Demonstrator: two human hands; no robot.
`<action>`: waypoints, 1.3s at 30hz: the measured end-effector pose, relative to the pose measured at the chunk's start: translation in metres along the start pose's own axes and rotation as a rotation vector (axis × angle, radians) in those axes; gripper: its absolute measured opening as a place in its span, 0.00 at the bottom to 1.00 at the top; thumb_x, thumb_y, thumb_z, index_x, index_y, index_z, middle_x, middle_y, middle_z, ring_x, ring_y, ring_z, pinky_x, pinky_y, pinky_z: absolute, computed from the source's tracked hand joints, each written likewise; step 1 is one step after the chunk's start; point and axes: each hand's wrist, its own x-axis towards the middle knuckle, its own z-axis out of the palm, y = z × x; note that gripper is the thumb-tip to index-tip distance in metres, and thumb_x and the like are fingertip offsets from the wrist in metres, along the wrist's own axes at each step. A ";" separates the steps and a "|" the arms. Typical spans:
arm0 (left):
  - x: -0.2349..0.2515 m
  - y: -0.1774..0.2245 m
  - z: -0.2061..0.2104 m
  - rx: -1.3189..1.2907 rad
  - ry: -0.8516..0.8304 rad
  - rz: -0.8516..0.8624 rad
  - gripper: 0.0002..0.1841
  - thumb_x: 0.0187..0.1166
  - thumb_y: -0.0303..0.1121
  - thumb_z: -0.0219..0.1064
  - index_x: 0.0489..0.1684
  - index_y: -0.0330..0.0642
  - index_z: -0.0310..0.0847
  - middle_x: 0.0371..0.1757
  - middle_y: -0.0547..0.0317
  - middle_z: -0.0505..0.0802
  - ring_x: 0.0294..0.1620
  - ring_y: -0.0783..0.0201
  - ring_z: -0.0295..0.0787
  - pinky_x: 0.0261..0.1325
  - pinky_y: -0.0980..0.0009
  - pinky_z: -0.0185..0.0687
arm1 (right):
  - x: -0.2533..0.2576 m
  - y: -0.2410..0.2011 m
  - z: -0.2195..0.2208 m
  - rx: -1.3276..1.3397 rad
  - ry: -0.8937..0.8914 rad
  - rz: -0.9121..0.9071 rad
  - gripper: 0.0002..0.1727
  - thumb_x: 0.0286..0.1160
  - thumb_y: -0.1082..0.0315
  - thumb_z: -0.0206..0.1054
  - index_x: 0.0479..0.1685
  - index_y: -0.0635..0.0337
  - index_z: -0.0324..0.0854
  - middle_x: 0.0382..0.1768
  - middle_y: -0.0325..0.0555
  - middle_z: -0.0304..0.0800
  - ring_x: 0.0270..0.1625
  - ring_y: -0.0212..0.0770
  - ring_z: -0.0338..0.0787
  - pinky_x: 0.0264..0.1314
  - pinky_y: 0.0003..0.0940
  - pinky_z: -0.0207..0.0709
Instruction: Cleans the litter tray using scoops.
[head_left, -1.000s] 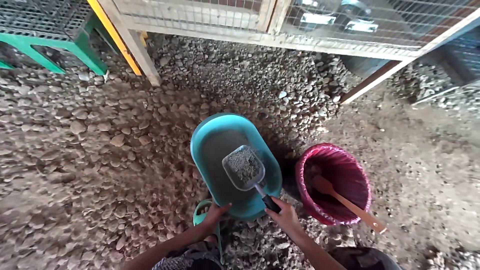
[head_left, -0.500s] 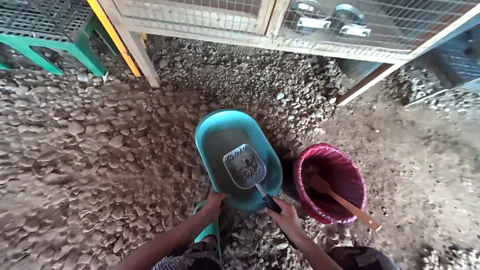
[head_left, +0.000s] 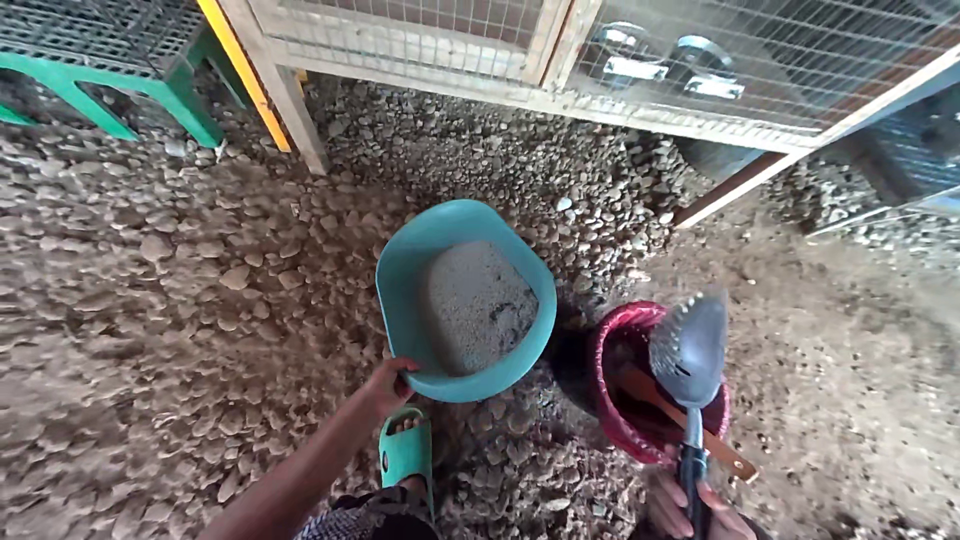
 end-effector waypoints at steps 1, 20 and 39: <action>-0.002 0.000 0.000 0.009 0.032 -0.014 0.05 0.80 0.23 0.51 0.39 0.41 0.72 0.29 0.55 0.88 0.27 0.66 0.87 0.28 0.72 0.85 | -0.005 0.002 -0.003 0.096 0.063 0.039 0.20 0.69 0.45 0.75 0.56 0.40 0.87 0.26 0.31 0.88 0.21 0.26 0.84 0.26 0.23 0.79; 0.054 0.010 -0.003 0.608 0.015 0.216 0.39 0.87 0.40 0.63 0.96 0.47 0.44 0.86 0.36 0.70 0.79 0.42 0.73 0.75 0.44 0.73 | 0.059 -0.004 0.093 -1.607 0.066 0.572 0.30 0.80 0.63 0.70 0.81 0.63 0.75 0.60 0.67 0.89 0.57 0.62 0.91 0.64 0.61 0.81; -0.011 -0.031 -0.003 0.906 -0.070 0.803 0.35 0.80 0.26 0.66 0.84 0.18 0.56 0.79 0.27 0.76 0.79 0.49 0.76 0.84 0.60 0.68 | 0.146 0.105 0.109 -1.245 0.157 0.054 0.22 0.73 0.67 0.77 0.63 0.68 0.86 0.34 0.54 0.92 0.22 0.42 0.87 0.28 0.41 0.85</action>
